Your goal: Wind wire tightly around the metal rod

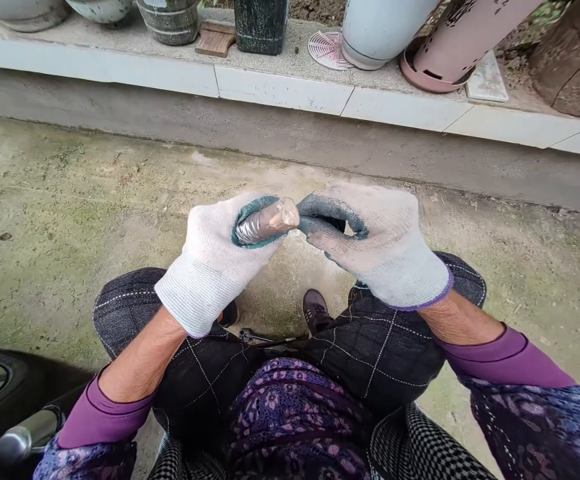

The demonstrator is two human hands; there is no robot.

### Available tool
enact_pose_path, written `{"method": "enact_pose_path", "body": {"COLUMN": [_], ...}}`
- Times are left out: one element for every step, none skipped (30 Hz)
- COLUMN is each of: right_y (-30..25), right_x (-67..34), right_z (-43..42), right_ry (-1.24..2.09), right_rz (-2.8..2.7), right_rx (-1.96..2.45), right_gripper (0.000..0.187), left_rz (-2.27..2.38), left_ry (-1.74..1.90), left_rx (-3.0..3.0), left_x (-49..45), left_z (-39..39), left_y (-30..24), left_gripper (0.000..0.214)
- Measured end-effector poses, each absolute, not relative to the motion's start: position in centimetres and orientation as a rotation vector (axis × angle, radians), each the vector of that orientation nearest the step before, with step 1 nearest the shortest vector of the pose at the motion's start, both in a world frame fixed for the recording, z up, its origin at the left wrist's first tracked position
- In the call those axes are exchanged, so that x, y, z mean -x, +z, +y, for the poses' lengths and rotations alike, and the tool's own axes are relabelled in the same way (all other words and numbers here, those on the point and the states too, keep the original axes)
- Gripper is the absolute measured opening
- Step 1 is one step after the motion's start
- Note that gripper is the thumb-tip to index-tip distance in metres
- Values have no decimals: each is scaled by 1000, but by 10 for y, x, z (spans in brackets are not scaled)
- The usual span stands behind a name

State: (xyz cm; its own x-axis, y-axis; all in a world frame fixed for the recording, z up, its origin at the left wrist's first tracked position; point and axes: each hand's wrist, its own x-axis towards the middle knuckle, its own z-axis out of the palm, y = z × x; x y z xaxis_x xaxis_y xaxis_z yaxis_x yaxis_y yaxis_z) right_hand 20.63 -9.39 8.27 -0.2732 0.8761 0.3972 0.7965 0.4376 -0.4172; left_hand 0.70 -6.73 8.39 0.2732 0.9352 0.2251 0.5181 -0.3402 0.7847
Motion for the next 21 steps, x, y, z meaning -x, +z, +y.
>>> {"method": "enact_pose_path", "body": {"right_y": [82, 82, 81, 80, 78, 77, 75, 73, 71, 70, 68, 67, 67, 66, 67, 67, 68, 69, 70, 72, 74], "right_x": [-207, -207, -208, -208, -209, -209, -209, -209, -209, -209, -209, -209, -209, -209, -210, -210, -210, -209, -209, -208, -207], "right_z": [-93, -93, -92, -91, -90, -89, -89, -88, -87, -86, -85, -84, -83, -82, -82, -82, -82, -82, -83, -83, -84], "right_ry": [199, 225, 256, 289, 321, 355, 393, 440, 501, 579, 676, 786, 906, 1023, 1131, 1226, 1304, 1367, 1417, 1458, 1491], "right_rz": [-2094, -2073, -2057, -2046, -2033, -2014, -1981, -1937, -1886, -1831, -1780, -1734, -1687, -1637, -1590, -1547, -1506, -1472, -1445, -1426, -1410], "right_rx": [1393, 1385, 1374, 1359, 1341, 1323, 1304, 1286, 1273, 1268, 1267, 1267, 1267, 1269, 1275, 1284, 1300, 1323, 1351, 1378, 1401], "right_gripper": [14, 13, 13, 12, 12, 11, 10, 10, 11, 11, 11, 10, 9, 7, 5, 4, 3, 3, 2, 4, 7], "left_rz": [1310, 1314, 1316, 1317, 1317, 1314, 1309, 1299, 1277, 1237, 1180, 1113, 1045, 980, 923, 876, 835, 797, 766, 741, 726], "left_ry": [907, 888, 872, 859, 850, 833, 810, 788, 774, 764, 764, 761, 750, 727, 694, 658, 624, 594, 578, 566, 559], "left_rx": [-1994, -2014, -2030, -2046, -2071, -2114, -2182, -2275, -2391, -2528, -2671, -2808, -2927, -3025, -3101, -3157, -3197, -3225, -3240, -3244, -3237], "left_x": [-7, -6, -6, -6, -5, -4, -3, -1, 2, 4, 7, 9, 12, 14, 16, 18, 19, 20, 21, 22, 23], "left_z": [-68, -67, -67, -67, -67, -66, -66, -65, -64, -63, -62, -60, -58, -57, -55, -54, -53, -52, -52, -52, -53], "left_y": [85, 86, 86, 86, 86, 85, 84, 83, 82, 81, 79, 78, 77, 76, 75, 75, 75, 75, 75, 75, 75], "left_gripper": [12, 13, 13, 14, 15, 15, 17, 19, 22, 25, 26, 26, 25, 23, 22, 21, 21, 21, 20, 20, 19]}}
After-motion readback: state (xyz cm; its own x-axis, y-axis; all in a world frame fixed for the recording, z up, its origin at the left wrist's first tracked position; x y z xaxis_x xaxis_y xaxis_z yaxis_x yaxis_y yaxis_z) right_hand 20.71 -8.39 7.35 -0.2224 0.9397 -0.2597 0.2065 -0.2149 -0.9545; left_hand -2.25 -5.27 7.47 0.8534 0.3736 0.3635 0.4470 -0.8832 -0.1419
